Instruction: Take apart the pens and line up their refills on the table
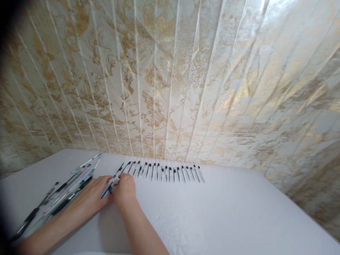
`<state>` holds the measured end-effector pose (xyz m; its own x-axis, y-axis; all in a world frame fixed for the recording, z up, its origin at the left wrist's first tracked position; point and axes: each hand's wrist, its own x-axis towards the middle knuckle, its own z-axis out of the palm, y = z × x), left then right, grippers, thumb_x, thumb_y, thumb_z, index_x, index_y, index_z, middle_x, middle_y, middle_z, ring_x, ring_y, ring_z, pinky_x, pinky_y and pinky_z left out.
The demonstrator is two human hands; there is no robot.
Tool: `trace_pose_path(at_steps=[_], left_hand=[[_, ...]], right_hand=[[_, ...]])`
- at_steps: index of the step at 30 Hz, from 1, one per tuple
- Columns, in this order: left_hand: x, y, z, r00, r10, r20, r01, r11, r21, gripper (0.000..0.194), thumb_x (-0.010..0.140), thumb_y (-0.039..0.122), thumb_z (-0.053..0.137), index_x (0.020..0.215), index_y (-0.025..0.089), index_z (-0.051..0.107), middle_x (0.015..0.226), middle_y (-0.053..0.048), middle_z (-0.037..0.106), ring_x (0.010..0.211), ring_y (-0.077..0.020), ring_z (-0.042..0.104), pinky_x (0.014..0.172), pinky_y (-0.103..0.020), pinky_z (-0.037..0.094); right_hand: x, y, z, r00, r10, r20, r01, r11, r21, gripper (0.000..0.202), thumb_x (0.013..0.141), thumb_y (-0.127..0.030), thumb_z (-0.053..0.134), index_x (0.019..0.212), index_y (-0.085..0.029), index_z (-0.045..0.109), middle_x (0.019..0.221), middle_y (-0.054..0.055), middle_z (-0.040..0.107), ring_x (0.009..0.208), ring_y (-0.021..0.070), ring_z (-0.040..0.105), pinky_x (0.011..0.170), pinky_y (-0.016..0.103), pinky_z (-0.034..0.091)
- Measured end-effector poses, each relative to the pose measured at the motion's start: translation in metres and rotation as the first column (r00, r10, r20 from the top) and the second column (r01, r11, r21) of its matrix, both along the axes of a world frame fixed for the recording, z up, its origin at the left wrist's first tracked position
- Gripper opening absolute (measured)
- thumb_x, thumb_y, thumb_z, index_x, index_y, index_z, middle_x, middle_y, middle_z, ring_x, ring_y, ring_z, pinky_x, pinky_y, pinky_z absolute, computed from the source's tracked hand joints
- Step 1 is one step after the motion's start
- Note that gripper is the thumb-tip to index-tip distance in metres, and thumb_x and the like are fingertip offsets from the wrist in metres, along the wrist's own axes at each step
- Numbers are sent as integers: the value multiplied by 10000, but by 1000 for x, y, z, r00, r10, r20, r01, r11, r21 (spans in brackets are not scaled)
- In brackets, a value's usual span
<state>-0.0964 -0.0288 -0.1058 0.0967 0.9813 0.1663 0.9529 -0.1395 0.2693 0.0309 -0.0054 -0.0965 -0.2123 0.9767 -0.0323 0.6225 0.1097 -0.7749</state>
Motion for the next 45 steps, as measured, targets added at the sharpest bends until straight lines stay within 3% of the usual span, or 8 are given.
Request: trace_pose_path(at_steps=[5, 16, 25, 31, 34, 39, 42, 45], left_hand=[[4, -3, 8, 1000, -19, -13, 18, 998, -58, 274, 724, 206, 511, 983, 141, 575, 1063, -122, 615, 1048, -292, 538, 922, -364, 390], [-9, -5, -4, 994, -96, 47, 98, 995, -37, 368, 673, 70, 417, 996, 174, 558, 1070, -91, 598, 1037, -240, 537, 936, -367, 374], [-8, -4, -2, 995, -50, 91, 55, 997, -54, 415, 689, 145, 476, 1100, 160, 530, 1140, -119, 599, 1094, -270, 535, 963, -377, 378], [-11, -1, -10, 992, -62, 109, 64, 998, -20, 411, 678, 156, 492, 1085, 159, 541, 1135, -126, 612, 1089, -275, 552, 970, -378, 383], [-14, 0, -10, 985, -69, 161, 72, 997, -9, 399, 702, 257, 517, 1084, 147, 542, 1138, -142, 615, 1091, -286, 566, 939, -375, 416], [-30, 8, 6, 959, -23, 282, 39, 998, -52, 429, 784, 475, 440, 1065, 167, 541, 1154, -131, 624, 1012, -262, 621, 847, -341, 473], [-48, 17, 21, 962, 0, 273, 8, 1000, -26, 342, 795, 376, 435, 1029, 160, 561, 1054, -99, 673, 907, -222, 642, 816, -292, 461], [-67, 29, 37, 971, 39, 238, -40, 999, 2, 210, 759, 273, 499, 895, 158, 612, 815, -25, 701, 739, -182, 621, 697, -242, 426]], right_hand=[[-2, 6, -11, 995, 5, -99, -3, 1000, 15, 477, 696, 56, 467, 1117, -87, 637, 1008, 118, 705, 903, 171, 664, 768, 211, 485], [-6, 10, -17, 983, -17, -183, 18, 1000, 7, 463, 687, 56, 463, 1091, -78, 645, 1018, 111, 692, 880, 161, 667, 737, 196, 499], [-5, 7, -12, 988, -65, -141, 66, 998, 0, 422, 684, 33, 507, 1036, -125, 677, 1080, 118, 635, 925, 186, 631, 834, 258, 467], [-9, 10, -16, 978, -52, -204, 40, 997, -62, 398, 654, 6, 573, 999, -160, 682, 961, 72, 677, 885, 179, 643, 731, 242, 492], [-6, 10, -15, 963, -60, -262, 33, 994, -106, 398, 649, 5, 577, 1002, -154, 668, 934, 64, 685, 836, 172, 663, 669, 231, 501], [21, 3, -3, 933, -88, -349, 32, 986, -165, 397, 668, 36, 476, 991, -134, 633, 996, 83, 665, 750, 144, 676, 572, 206, 499], [39, -8, 2, 924, -83, -373, 16, 983, -180, 373, 678, 38, 444, 961, -126, 623, 940, 76, 668, 720, 130, 664, 559, 196, 489], [53, -27, 4, 919, -28, -394, -50, 981, -187, 334, 670, 23, 463, 905, -141, 634, 814, 38, 675, 665, 120, 638, 543, 190, 473]])
